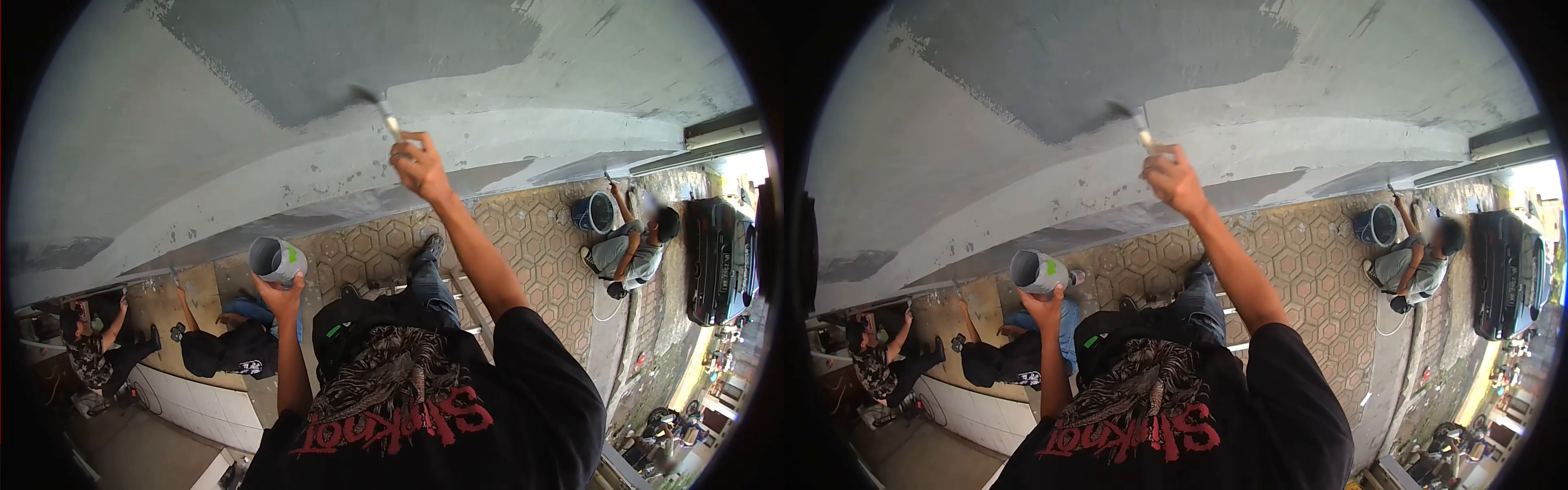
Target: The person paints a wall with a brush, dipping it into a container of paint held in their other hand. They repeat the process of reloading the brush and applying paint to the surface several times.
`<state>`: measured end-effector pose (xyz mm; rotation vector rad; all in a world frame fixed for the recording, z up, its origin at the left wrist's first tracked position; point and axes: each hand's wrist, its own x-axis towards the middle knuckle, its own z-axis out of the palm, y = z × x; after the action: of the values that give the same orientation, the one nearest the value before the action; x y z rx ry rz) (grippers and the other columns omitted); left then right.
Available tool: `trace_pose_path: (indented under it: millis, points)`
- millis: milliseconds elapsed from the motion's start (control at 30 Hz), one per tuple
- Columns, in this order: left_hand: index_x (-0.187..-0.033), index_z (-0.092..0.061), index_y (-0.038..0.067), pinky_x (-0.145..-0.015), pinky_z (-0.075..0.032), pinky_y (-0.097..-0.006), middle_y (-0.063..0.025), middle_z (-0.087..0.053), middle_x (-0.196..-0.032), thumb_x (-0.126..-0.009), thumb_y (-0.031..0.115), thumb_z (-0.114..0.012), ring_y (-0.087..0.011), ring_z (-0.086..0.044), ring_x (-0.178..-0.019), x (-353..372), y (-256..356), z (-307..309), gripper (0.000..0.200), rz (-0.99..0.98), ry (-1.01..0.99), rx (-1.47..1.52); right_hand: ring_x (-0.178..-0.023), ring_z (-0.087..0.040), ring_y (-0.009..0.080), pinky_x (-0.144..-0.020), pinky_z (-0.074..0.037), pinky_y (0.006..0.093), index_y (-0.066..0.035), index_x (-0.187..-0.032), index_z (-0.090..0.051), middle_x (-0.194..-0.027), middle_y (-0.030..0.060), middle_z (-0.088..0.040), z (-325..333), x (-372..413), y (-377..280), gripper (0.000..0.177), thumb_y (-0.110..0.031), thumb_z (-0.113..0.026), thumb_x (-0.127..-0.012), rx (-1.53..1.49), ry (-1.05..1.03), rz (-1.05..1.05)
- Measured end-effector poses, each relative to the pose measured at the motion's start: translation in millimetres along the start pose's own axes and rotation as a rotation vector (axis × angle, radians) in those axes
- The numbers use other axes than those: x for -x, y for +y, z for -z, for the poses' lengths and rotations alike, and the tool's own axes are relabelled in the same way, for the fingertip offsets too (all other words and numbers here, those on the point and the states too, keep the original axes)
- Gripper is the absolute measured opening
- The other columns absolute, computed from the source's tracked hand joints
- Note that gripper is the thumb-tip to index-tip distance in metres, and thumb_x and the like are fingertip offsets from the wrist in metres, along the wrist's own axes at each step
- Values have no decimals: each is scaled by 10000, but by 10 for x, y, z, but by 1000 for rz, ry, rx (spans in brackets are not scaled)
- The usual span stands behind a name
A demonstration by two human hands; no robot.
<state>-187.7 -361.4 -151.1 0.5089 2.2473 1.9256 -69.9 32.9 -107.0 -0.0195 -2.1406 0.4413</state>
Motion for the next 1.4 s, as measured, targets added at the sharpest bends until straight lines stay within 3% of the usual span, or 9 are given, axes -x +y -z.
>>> trace_pose_path:
  millis: [133, 300, 500, 633, 800, 867, 1000, 1167, 1400]
  points:
    - [-1460, -312, -19, -1125, -388, -406, -166, -465, -1387, -689, 91, -861, -280, -497, -1300, 58, 8, -28, 952, -17, -37, -24, -1027, -619, 333, -887, -522, 412, -48, -827, -673, -944, 48, -684, 658, 306, 650, 245, 115, -713, -648, 200, 101, -97]
    - [-1455, -322, -14, -1123, -389, -406, -154, -470, -1380, -691, 89, -860, -273, -499, -1297, 97, 25, -105, 939, 3, -56, -18, -978, -617, 329, -889, -510, 420, -59, -827, -683, -926, 54, -687, 1056, 691, 833, 255, 137, -672, -664, 476, 331, -273]
    - [-1452, -322, -12, -1109, -420, -415, -154, -468, -1380, -686, 84, -859, -275, -515, -1285, 134, -57, -61, 940, -13, -79, 1, -957, -606, 313, -929, -513, 413, -77, -825, -685, -931, 41, -670, 111, 349, 461, 254, 119, -695, -664, 172, 301, -197]
    - [-1461, -309, -12, -1099, -443, -424, -158, -460, -1393, -682, 74, -857, -277, -513, -1294, 152, -20, 19, 957, -23, -69, 22, -907, -597, 222, -958, -456, 432, -132, -779, -653, -883, -24, -653, -680, -71, -57, 237, 41, -739, -642, 51, 297, -180]
    - [-1454, -325, -13, -1097, -438, -412, -160, -463, -1404, -702, 113, -869, -273, -509, -1299, 190, -14, 79, 937, -17, -49, 13, -1124, -537, 358, -855, -514, 410, -110, -834, -614, -974, -15, -621, -910, -53, -497, 273, 28, -743, -637, -245, 54, -74]
    - [-1443, -342, -16, -1096, -429, -401, -157, -471, -1400, -720, 165, -887, -266, -508, -1295, 190, -13, 54, 923, -12, -48, 33, -1121, -547, 351, -854, -513, 415, -102, -827, -618, -967, -7, -625, -796, 36, -427, 264, 31, -740, -635, -236, 36, -45]
    - [-1475, -306, -4, -1103, -443, -424, -161, -455, -1413, -688, 36, -840, -283, -504, -1312, 178, -30, 35, 952, -14, -64, 18, -1084, -582, 322, -857, -513, 426, -74, -804, -626, -959, 24, -639, -304, 356, -29, 235, 58, -721, -635, -73, -24, -3]
    - [-1475, -305, -5, -1104, -441, -420, -157, -462, -1402, -682, 35, -843, -276, -508, -1306, 211, -66, -66, 959, 40, -38, 72, -927, -595, 292, -950, -515, 429, -63, -809, -650, -904, 40, -657, 561, 552, 828, 244, 135, -682, -670, 205, 159, -153]
    - [-1451, -325, -6, -1089, -449, -396, -150, -471, -1381, -664, 45, -857, -265, -528, -1275, 212, -42, -221, 952, 37, -60, 34, -969, -592, 307, -908, -490, 422, -61, -812, -665, -915, 46, -667, 744, 975, 916, 236, 133, -657, -677, 448, 390, -389]
